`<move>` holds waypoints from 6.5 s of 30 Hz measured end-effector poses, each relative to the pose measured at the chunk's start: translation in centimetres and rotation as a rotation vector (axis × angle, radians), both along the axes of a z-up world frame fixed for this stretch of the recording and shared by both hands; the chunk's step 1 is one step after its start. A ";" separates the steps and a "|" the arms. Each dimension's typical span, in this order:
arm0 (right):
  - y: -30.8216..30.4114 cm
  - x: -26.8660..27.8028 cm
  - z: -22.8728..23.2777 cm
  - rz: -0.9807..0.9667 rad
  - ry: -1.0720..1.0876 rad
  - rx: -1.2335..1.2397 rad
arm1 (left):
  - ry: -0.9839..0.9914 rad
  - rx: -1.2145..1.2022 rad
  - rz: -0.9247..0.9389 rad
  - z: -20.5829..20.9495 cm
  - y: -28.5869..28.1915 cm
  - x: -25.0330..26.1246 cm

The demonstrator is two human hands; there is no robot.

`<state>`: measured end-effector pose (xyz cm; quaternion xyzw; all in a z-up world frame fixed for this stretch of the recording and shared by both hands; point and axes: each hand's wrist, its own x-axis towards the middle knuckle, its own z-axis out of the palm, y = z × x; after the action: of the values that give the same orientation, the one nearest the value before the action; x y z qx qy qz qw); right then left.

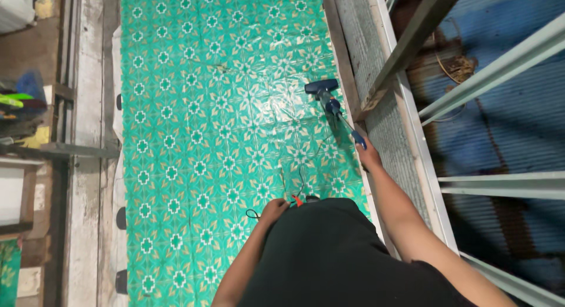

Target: The person cleans the patterned floor using a hand-held vacuum, moving the vacuum head across the surface and handling the power cord by hand.

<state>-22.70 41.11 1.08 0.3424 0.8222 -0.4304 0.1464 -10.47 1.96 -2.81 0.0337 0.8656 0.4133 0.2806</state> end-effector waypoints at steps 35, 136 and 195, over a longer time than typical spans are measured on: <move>1.7 34.9 4.7 -0.023 -0.111 0.104 | -0.099 -0.052 -0.088 0.6 4.9 -2.2; -10.0 28.1 0.3 0.158 0.116 -0.143 | 0.030 0.063 0.033 -2.0 -8.7 25.6; -20.9 19.5 -2.3 0.188 0.042 -0.239 | 0.101 -0.020 0.016 -2.3 -15.4 18.0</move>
<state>-3.22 20.20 -1.18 0.2350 0.7965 -0.5166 0.2083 7.49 -13.39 -5.13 0.0446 0.8830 0.4047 0.2334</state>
